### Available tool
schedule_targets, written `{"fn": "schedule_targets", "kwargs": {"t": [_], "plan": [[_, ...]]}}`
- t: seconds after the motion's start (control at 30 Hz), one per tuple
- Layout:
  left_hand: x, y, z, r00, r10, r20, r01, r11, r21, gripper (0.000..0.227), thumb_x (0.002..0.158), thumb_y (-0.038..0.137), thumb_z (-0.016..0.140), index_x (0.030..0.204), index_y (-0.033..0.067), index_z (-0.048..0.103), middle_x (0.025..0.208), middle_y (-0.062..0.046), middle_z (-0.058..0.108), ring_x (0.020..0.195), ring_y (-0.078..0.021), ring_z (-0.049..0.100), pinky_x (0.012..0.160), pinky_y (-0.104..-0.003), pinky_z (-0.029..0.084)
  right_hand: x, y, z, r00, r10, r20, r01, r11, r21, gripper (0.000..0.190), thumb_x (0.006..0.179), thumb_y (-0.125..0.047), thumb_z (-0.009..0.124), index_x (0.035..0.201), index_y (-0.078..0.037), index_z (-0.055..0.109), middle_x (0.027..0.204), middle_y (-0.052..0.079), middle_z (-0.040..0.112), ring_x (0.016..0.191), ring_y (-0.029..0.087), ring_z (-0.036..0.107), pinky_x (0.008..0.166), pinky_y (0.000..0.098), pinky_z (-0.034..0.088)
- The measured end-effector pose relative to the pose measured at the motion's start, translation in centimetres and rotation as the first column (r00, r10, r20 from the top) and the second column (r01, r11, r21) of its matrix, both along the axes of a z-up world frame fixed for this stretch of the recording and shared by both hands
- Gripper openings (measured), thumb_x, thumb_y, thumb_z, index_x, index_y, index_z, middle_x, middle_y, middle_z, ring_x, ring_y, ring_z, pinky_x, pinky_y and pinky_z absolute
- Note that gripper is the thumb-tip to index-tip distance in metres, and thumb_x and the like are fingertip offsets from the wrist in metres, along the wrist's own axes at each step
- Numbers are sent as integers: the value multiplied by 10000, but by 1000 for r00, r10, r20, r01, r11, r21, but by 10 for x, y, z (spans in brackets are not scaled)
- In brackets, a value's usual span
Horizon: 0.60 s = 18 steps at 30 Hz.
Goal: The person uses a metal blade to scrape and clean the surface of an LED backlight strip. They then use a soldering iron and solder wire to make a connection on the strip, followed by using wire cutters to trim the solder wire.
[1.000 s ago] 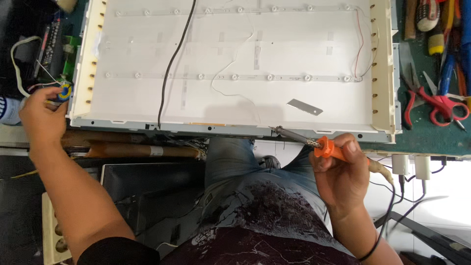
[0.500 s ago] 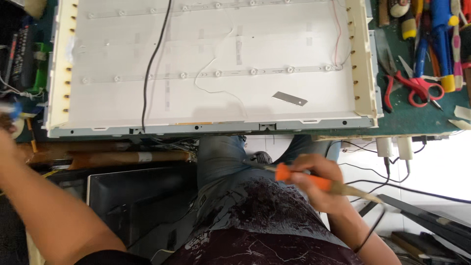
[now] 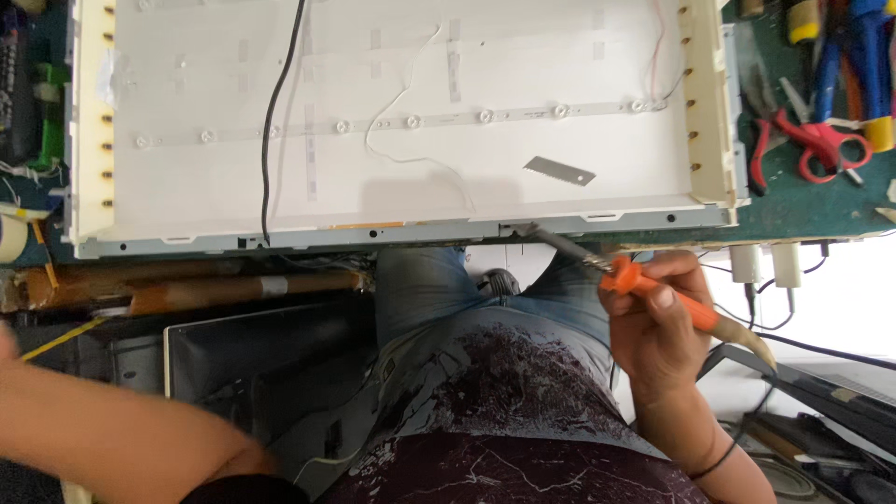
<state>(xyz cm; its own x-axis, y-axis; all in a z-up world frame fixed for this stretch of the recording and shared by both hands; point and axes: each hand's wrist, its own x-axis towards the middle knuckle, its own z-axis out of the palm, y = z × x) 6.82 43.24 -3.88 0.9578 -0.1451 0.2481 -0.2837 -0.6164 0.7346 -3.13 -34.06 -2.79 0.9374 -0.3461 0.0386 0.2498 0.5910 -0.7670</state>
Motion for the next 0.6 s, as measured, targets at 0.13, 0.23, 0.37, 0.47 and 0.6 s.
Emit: {"fn": "schedule_targets", "kwargs": {"t": [0.13,0.23,0.37,0.47,0.6], "plan": [[12,-243,119,953,-301,34,300,954,16,201,1026,253,775,1089,100,661,1175,-75,628,1122,-280,585,992,-423,478,-10,-1,3,993,36,-112,-40,999,-34,240,920,-232,754,1049,-76,626,846,163,710,653,204,635,706,314,542],[19,-369,151,862,-502,71,501,865,32,213,1007,184,808,1083,42,668,1193,-115,659,1163,-307,643,1018,-424,518,-13,5,2,993,61,-104,-72,992,-105,260,954,-279,753,1049,-67,636,782,153,680,636,216,659,690,322,585],[61,-429,124,715,-699,27,698,715,41,263,1026,-5,785,1153,56,563,1284,-170,573,1175,-342,613,947,-441,529,-20,19,12,990,136,-28,-138,965,-223,239,983,-281,708,1012,-61,619,688,109,653,575,174,628,564,261,526],[79,-442,101,704,-708,-54,710,703,37,252,1027,34,766,1131,108,548,1301,-154,645,1196,-323,666,990,-443,510,-28,23,11,987,115,-115,-134,976,-174,250,979,-282,710,1026,-51,628,616,119,600,557,205,600,665,321,535],[72,-443,105,729,-667,-150,681,730,61,279,1035,33,739,1103,112,481,1397,-151,619,1180,-325,672,935,-454,512,-35,16,-3,981,136,-136,-155,978,-143,229,1002,-284,710,1040,-75,625,632,125,621,565,195,594,716,337,541]]}}
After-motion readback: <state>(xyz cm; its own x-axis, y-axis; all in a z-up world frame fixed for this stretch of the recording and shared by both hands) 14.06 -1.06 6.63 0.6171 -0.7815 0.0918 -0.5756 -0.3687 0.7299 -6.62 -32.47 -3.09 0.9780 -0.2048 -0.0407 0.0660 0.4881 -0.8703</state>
